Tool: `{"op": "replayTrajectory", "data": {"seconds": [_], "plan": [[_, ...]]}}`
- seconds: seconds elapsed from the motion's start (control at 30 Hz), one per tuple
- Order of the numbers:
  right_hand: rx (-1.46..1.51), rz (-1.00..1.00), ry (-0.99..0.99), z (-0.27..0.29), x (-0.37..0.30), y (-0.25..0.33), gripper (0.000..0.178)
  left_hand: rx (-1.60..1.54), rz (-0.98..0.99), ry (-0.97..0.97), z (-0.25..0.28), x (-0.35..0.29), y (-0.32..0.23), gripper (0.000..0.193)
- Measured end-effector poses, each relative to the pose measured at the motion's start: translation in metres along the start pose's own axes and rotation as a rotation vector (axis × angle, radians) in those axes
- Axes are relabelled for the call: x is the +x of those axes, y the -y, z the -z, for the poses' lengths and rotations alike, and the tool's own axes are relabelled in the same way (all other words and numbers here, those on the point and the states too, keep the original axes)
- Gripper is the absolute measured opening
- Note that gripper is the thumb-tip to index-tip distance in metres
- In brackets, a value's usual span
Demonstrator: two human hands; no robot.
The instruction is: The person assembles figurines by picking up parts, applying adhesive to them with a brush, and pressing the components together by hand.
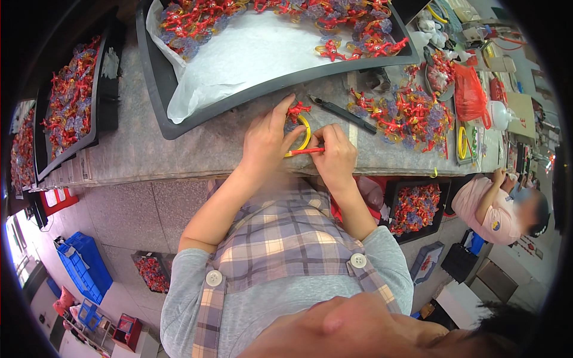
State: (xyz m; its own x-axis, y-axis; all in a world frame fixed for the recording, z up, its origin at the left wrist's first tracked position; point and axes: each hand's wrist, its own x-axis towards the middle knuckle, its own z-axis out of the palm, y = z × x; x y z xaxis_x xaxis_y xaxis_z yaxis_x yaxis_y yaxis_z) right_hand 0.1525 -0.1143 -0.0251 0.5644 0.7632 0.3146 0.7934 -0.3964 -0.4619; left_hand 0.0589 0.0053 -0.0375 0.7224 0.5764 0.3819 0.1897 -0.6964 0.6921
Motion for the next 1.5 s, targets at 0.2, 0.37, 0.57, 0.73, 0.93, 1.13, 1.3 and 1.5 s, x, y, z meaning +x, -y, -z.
{"op": "replayTrajectory", "data": {"seconds": [0.2, 0.37, 0.57, 0.73, 0.93, 1.13, 1.3, 1.5], "plan": [[0.124, -0.247, -0.093, 0.031, 0.014, -0.016, 0.005, 0.027, 0.015, 0.017, 0.002, -0.001, 0.001, 0.066], [0.63, -0.18, -0.152, 0.037, 0.024, -0.013, 0.011, -0.278, 0.177, 0.085, 0.009, -0.003, -0.002, 0.07], [1.181, -0.383, 0.003, 0.033, 0.022, 0.005, 0.016, -0.669, 0.33, 0.118, 0.025, -0.003, -0.017, 0.077], [1.062, -0.199, -0.037, 0.03, 0.026, 0.016, 0.015, -0.607, 0.305, 0.168, 0.033, -0.001, -0.024, 0.075], [0.865, -0.217, -0.042, 0.025, 0.025, 0.022, 0.01, -0.567, 0.313, 0.169, 0.034, -0.001, -0.026, 0.074], [0.451, -0.079, -0.125, 0.025, 0.026, 0.028, 0.017, -0.458, 0.275, 0.126, 0.034, 0.0, -0.031, 0.07], [0.374, -0.034, -0.217, 0.029, 0.029, 0.031, 0.022, -0.447, 0.287, 0.145, 0.033, 0.0, -0.032, 0.069], [0.247, 0.168, -0.146, 0.024, 0.03, 0.018, 0.019, -0.374, 0.239, 0.113, 0.037, 0.002, -0.03, 0.068]]}}
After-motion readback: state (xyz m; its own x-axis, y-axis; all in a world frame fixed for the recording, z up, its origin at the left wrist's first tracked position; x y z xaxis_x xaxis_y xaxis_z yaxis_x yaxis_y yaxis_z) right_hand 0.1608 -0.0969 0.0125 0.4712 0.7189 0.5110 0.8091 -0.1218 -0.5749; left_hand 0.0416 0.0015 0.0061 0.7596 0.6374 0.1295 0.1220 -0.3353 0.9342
